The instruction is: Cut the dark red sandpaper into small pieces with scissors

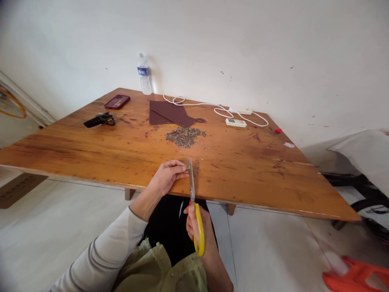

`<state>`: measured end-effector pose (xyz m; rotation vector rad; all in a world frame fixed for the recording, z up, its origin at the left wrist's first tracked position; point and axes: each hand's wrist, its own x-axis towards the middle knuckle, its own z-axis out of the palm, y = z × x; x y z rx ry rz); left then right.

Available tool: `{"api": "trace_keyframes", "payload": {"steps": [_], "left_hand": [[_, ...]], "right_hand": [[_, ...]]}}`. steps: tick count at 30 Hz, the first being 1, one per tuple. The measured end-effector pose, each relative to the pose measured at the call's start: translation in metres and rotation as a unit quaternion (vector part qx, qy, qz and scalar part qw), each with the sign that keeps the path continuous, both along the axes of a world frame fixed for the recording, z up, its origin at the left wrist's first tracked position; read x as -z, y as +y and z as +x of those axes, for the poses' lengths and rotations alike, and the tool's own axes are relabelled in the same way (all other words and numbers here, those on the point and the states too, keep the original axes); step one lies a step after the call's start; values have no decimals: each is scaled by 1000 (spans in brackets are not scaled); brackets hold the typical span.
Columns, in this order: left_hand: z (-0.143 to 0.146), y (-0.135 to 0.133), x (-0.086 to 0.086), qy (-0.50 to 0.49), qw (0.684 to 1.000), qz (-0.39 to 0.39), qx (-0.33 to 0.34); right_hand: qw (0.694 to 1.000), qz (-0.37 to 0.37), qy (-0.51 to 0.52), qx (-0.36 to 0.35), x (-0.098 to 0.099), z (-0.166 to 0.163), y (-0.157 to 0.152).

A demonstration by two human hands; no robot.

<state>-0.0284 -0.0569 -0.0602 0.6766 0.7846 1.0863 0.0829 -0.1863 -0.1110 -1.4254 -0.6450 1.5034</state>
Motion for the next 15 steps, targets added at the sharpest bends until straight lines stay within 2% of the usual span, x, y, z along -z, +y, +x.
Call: {"api": "trace_keyframes", "payload": {"steps": [4, 8, 15], "left_hand": [[0, 0, 1, -3, 1000, 4, -6], [1, 0, 2, 0, 1000, 12, -7], [1, 0, 1, 8, 1000, 4, -3]], "right_hand": [[999, 42, 13, 3, 3, 0, 0], [999, 54, 4, -1, 2, 0, -1], [1000, 3, 22, 9, 2, -2, 2]]}}
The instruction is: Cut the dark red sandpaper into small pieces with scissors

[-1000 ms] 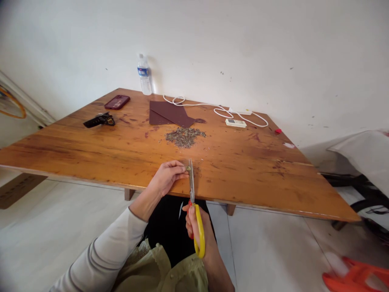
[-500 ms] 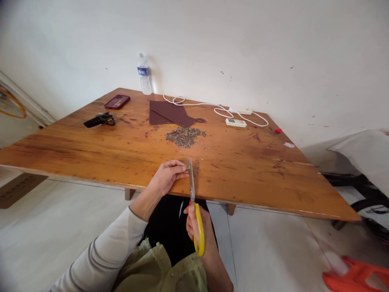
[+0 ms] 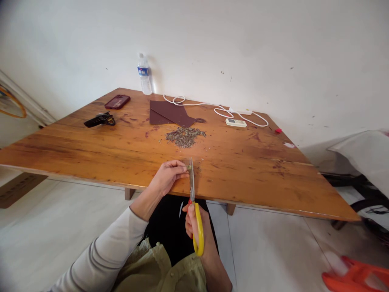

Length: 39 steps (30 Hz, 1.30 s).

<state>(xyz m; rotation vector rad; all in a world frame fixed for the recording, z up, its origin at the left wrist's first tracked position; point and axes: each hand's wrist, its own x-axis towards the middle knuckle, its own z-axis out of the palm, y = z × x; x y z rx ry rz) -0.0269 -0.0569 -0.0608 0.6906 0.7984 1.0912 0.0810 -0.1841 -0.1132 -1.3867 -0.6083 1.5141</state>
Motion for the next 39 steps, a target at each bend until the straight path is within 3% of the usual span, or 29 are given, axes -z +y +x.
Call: {"api": "trace_keyframes", "payload": {"steps": [3, 13, 23, 39], "left_hand": [[0, 0, 0, -3, 1000, 0, 0], [0, 0, 1, -6, 1000, 3, -6], [-1, -1, 1, -3, 1000, 10, -2], [-2, -2, 0, 0, 1000, 10, 5]], "right_hand": [[1000, -6, -5, -1, 3, -1, 1], [997, 74, -5, -31, 13, 8, -5], [998, 45, -46, -9, -2, 1, -1], [998, 42, -51, -12, -2, 1, -2]]}}
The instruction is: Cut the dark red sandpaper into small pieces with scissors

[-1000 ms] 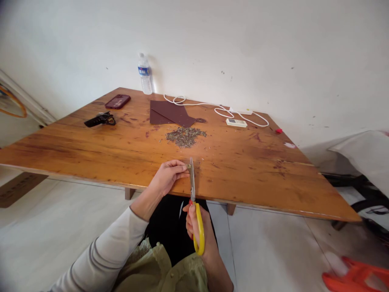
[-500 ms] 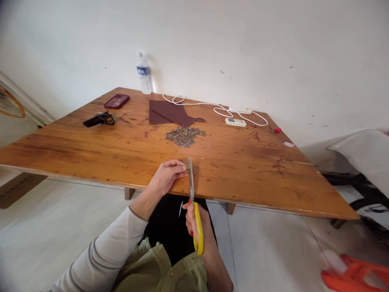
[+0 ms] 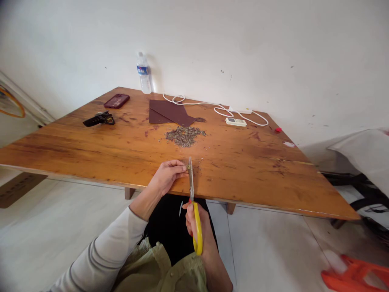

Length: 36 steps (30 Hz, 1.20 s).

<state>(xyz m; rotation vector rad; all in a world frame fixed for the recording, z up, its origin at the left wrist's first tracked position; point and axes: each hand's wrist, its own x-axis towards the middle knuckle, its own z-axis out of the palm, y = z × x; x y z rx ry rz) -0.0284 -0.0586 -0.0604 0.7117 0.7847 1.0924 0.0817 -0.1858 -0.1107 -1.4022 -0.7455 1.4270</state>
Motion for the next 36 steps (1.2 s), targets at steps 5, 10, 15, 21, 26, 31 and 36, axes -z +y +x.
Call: {"api": "trace_keyframes", "payload": {"steps": [5, 10, 15, 21, 26, 31, 36], "left_hand": [[0, 1, 1, 2, 1000, 0, 1], [0, 1, 2, -3, 1000, -4, 0], [0, 2, 2, 2, 1000, -1, 0], [0, 1, 2, -3, 1000, -1, -1], [0, 2, 2, 0, 1000, -2, 0], [0, 2, 1, 1, 1000, -8, -2], [0, 2, 0, 1, 1000, -14, -2]], "right_hand": [[1000, -13, 26, 3, 10, 0, 0], [999, -36, 39, 5, 12, 0, 0], [1000, 4, 27, -14, 5, 3, -1], [999, 17, 24, -38, 9, 9, -3], [999, -1, 25, -37, 11, 9, -2], [999, -29, 14, -30, 6, 8, 0], [999, -22, 13, -28, 5, 9, -3]]}}
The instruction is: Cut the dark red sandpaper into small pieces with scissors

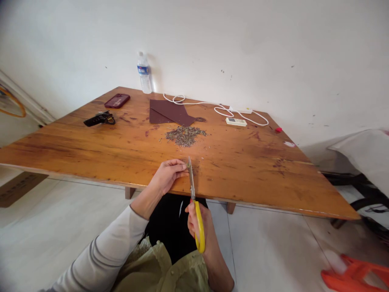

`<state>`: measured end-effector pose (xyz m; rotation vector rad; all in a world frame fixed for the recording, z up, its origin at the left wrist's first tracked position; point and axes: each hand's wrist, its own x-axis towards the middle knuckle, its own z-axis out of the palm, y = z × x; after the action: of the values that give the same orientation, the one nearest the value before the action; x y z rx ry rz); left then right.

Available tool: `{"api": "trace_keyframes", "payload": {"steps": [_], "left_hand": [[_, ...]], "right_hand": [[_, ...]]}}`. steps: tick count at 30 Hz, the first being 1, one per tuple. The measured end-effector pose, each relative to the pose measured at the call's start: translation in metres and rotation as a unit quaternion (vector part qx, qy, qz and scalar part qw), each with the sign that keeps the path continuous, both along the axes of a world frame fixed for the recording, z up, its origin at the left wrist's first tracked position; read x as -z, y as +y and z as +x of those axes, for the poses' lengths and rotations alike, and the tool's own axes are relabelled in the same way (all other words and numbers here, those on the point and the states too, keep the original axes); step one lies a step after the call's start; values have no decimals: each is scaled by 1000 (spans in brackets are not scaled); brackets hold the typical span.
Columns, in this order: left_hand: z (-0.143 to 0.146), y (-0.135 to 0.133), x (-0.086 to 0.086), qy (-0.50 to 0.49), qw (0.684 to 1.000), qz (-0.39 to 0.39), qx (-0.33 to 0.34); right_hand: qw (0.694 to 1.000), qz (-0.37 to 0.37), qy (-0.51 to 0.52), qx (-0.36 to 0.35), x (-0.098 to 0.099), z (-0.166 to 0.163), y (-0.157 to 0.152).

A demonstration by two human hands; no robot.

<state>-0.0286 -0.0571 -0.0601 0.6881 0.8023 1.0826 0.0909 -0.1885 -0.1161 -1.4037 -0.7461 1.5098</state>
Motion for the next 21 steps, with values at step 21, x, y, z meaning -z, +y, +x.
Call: {"api": "trace_keyframes", "payload": {"steps": [21], "left_hand": [[1, -1, -1, -2, 1000, -1, -9]], "right_hand": [[1000, -7, -9, -2, -4, -1, 2]]}}
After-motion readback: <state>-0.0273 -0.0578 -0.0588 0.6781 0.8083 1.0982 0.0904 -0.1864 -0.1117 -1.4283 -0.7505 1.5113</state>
